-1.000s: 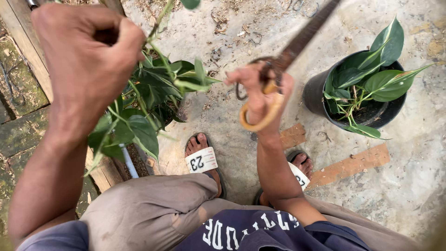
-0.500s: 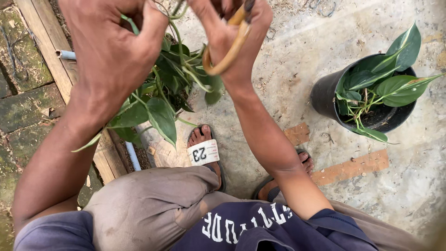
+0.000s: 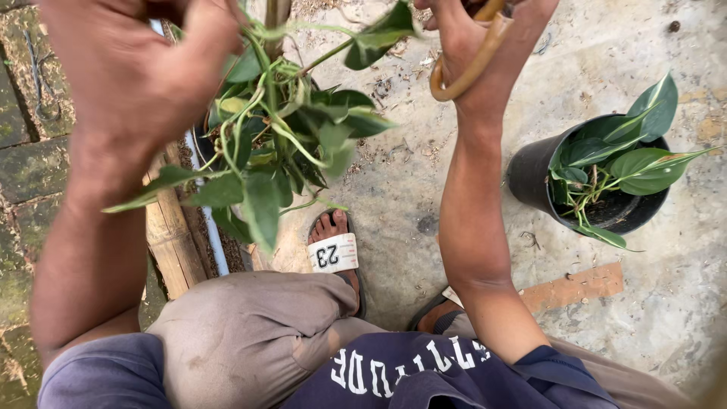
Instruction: The person trims a potted plant using shears, cutting stems and leaves and placing them into a second pot. The person repeatedly reaches into the plant, selects stems, cuts them, and transfers the cuttings to the other container.
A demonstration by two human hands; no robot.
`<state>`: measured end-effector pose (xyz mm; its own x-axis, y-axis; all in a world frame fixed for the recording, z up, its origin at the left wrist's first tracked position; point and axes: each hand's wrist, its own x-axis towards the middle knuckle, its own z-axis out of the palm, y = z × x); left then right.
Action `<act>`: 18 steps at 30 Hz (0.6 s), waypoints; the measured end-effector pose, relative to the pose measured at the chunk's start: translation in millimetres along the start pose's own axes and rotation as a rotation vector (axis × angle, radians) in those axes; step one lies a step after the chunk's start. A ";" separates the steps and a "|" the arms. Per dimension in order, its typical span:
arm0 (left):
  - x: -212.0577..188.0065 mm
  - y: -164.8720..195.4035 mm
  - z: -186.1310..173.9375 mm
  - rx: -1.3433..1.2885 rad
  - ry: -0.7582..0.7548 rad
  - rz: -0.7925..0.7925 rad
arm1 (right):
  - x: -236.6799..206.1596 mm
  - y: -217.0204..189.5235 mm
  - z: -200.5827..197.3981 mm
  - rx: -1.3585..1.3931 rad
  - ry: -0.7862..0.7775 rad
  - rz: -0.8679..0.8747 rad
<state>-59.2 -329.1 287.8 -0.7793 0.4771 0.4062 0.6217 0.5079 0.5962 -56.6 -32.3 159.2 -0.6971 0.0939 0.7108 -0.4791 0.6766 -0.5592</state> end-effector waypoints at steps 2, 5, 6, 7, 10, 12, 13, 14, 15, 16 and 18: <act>2.4 4.3 9.4 -0.085 0.005 -0.044 | 4.9 -5.8 -6.3 0.550 0.151 0.270; 1.8 11.5 18.1 -0.332 0.067 -0.318 | -1.2 -28.7 -25.7 0.663 0.215 0.323; 2.8 12.5 19.2 -0.448 0.103 -0.426 | -3.4 -37.7 -33.9 0.701 0.241 0.331; 1.6 14.1 18.7 -0.498 0.087 -0.367 | -7.4 -47.9 -41.9 0.741 0.264 0.344; -13.3 18.3 18.6 -0.598 0.082 -0.336 | -19.1 -77.1 -71.3 0.817 0.067 0.351; -39.1 21.5 14.5 -0.582 0.137 -0.489 | -15.3 -83.9 -84.7 0.849 -0.167 0.321; -50.1 19.0 16.7 -0.625 0.145 -0.464 | -10.0 -83.2 -91.0 0.854 -0.291 0.292; -61.1 15.7 21.8 -0.670 0.154 -0.440 | -2.0 -79.3 -96.8 0.801 -0.417 0.259; -71.2 11.3 24.6 -0.718 0.165 -0.424 | 6.2 -74.9 -102.7 0.744 -0.541 0.217; -79.2 5.8 27.1 -0.787 0.174 -0.456 | 19.3 -64.7 -107.8 0.638 -0.669 0.176; -87.8 -4.4 33.5 -0.934 0.183 -0.524 | 39.5 -45.8 -111.4 0.470 -0.847 0.175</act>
<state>9.1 -349.1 226.3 -0.9785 0.2063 -0.0008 -0.0359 -0.1665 0.9854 -2.8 21.8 260.4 -0.8424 -0.5136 0.1632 -0.3678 0.3268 -0.8706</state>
